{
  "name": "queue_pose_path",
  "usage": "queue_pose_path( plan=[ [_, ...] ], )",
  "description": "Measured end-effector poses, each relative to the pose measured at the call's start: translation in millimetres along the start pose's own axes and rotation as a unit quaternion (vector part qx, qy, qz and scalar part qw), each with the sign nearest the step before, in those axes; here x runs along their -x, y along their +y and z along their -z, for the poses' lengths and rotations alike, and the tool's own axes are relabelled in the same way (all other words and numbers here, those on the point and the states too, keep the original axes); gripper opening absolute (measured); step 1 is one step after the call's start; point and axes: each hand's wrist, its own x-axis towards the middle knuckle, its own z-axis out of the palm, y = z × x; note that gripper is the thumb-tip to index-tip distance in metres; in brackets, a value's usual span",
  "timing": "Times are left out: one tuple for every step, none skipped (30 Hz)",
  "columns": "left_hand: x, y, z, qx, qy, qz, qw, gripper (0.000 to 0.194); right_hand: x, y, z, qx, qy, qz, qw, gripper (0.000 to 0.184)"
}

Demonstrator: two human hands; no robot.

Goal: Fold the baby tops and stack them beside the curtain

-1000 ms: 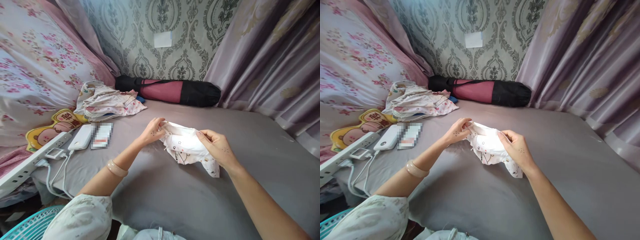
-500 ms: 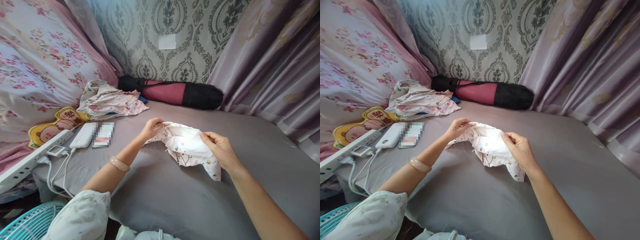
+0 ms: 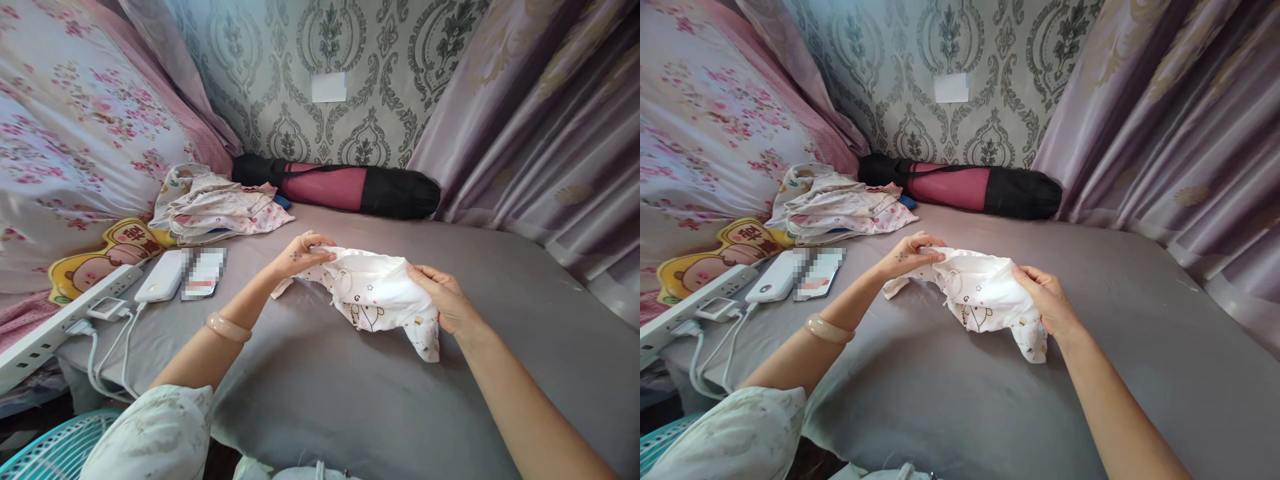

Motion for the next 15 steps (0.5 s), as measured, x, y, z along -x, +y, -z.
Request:
queue_pose_path(
  plan=[
    [-0.6,-0.9,0.0,0.000,-0.003,-0.008,1.000,0.035,-0.4,0.8,0.5,0.002,-0.004,-0.001,1.000,0.035],
    [-1.1,-1.7,-0.2,0.001,-0.003,-0.013,1.000,0.034,-0.7,1.5,1.0,0.003,-0.006,-0.001,1.000,0.035],
    [-1.4,-2.3,-0.7,0.002,0.001,-0.017,1.000,0.032,-0.9,2.0,1.3,0.005,-0.009,-0.001,1.000,0.035],
    [-1.4,-2.6,-1.4,0.005,0.005,-0.018,1.000,0.031,-0.8,2.4,1.5,0.007,-0.011,-0.002,1.000,0.036],
    [-1.3,-2.6,-2.1,0.008,0.011,-0.017,1.000,0.030,-0.6,2.5,1.6,0.009,-0.012,-0.002,1.000,0.037],
    [-1.0,-2.0,-2.7,0.010,0.016,-0.017,1.000,0.028,-0.2,2.4,1.5,0.012,-0.013,-0.001,1.000,0.037],
    [-0.6,-0.7,-3.1,0.011,0.021,-0.018,1.000,0.027,0.5,2.1,1.4,0.014,-0.013,0.000,1.000,0.038],
    [0.0,1.5,-3.3,0.008,0.025,-0.021,0.999,0.026,1.3,1.7,1.2,0.016,-0.015,0.002,1.000,0.038],
    [0.8,4.6,-3.2,0.002,0.028,-0.025,0.999,0.026,2.3,1.1,1.1,0.016,-0.016,0.004,1.000,0.038],
    [1.7,8.7,-2.8,-0.008,0.030,-0.031,0.999,0.025,3.5,0.3,1.1,0.016,-0.016,0.006,1.000,0.038],
    [2.6,13.6,-2.2,-0.019,0.035,-0.039,0.998,0.026,4.7,-0.6,1.2,0.015,-0.018,0.008,1.000,0.038],
    [3.7,19.2,-1.3,-0.030,0.040,-0.049,0.998,0.027,6.1,-1.8,1.4,0.014,-0.020,0.011,1.000,0.037],
    [4.7,25.0,-0.4,-0.038,0.047,-0.060,0.996,0.030,7.6,-3.2,1.7,0.016,-0.023,0.014,1.000,0.037],
    [5.8,30.8,0.5,-0.044,0.053,-0.070,0.995,0.034,9.2,-4.9,2.2,0.019,-0.026,0.019,0.999,0.036],
    [6.7,36.3,1.4,-0.047,0.056,-0.078,0.994,0.038,10.7,-6.7,2.6,0.023,-0.030,0.025,0.999,0.036]
  ],
)
